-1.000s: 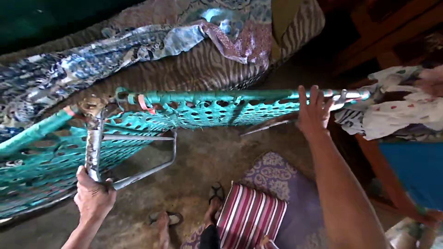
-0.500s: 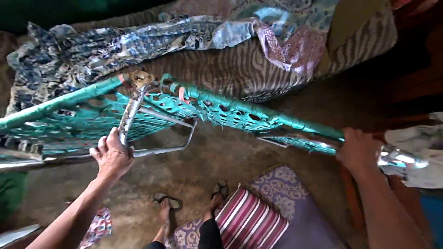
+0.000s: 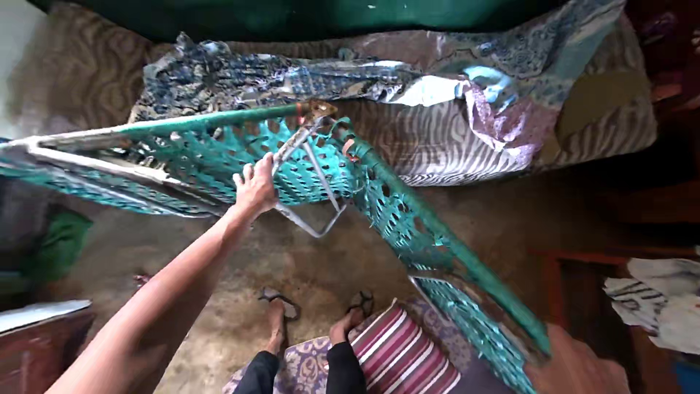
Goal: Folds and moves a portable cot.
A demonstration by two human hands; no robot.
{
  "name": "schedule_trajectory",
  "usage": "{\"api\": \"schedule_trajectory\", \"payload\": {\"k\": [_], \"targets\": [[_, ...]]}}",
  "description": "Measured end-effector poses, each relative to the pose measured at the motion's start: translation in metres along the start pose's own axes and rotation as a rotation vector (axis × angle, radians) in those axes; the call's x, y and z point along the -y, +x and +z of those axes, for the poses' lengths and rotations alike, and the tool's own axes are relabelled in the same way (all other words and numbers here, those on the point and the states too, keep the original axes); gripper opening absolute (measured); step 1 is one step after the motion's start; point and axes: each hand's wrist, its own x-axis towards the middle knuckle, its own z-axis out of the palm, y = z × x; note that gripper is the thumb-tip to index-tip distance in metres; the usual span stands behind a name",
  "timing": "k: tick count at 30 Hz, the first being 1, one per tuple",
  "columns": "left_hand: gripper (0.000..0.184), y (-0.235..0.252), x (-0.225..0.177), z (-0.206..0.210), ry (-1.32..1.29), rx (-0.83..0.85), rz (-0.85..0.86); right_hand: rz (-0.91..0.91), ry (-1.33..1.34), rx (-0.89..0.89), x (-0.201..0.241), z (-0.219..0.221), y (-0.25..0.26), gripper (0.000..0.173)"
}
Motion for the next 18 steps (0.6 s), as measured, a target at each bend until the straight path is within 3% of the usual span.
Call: {"api": "schedule_trajectory", "payload": {"k": [5, 8, 12, 18], "targets": [[0.095, 0.009, 0.020, -0.022, -0.001, 0.123, 0.129, 0.012, 0.163, -0.051, 0.054, 0.016, -0.065, 0.069], [0.079, 0.006, 0.063, -0.032, -0.006, 0.112, 0.244, 0.095, 0.218, -0.022, 0.092, 0.029, -0.094, 0.075], [0.065, -0.018, 0.167, -0.040, -0.002, 0.105, 0.306, 0.188, 0.263, -0.024, 0.150, 0.056, -0.132, 0.078], [0.058, -0.096, 0.361, -0.041, 0.152, 0.361, 0.033, 0.259, 0.353, -0.010, 0.243, 0.096, -0.181, 0.083]]}}
